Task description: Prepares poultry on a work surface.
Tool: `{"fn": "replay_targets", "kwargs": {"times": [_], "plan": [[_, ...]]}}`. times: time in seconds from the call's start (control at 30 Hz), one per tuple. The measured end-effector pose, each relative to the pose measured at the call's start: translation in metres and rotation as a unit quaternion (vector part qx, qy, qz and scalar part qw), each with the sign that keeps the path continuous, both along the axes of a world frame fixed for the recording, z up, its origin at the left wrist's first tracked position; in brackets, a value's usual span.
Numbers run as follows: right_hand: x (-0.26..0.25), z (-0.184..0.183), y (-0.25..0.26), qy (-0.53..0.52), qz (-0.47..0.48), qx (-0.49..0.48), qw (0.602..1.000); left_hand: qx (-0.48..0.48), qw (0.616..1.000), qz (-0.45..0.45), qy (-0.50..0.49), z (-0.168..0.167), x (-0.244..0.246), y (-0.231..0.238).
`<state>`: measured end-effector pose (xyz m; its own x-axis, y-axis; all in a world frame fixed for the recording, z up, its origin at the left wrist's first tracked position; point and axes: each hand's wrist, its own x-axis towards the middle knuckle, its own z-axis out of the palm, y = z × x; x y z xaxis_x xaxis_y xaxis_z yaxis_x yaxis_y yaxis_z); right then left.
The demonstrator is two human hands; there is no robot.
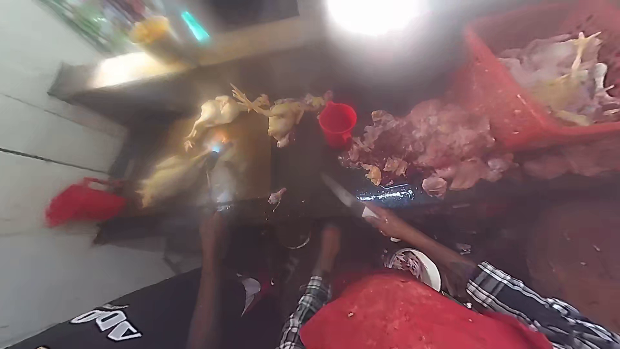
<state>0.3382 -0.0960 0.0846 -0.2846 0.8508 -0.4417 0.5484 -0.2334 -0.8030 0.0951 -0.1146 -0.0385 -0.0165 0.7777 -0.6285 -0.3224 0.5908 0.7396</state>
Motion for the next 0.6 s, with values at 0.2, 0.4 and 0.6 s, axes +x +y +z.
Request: {"fn": "replay_targets", "kwargs": {"times": [0.2, 0.4, 0.6], "plan": [[0.056, -0.018, 0.020, -0.050, -0.056, 0.072, 0.995, 0.169, 0.847, -0.498, 0.083, 0.053, 0.028, 0.008], [0.053, -0.030, 0.019, -0.086, -0.065, 0.079, 0.991, 0.212, 0.976, -0.049, 0.003, 0.168, -0.085, 0.195], [0.048, -0.034, 0.014, -0.156, -0.066, 0.111, 0.979, 0.234, 0.952, 0.153, 0.123, 0.208, -0.090, 0.421]]}}
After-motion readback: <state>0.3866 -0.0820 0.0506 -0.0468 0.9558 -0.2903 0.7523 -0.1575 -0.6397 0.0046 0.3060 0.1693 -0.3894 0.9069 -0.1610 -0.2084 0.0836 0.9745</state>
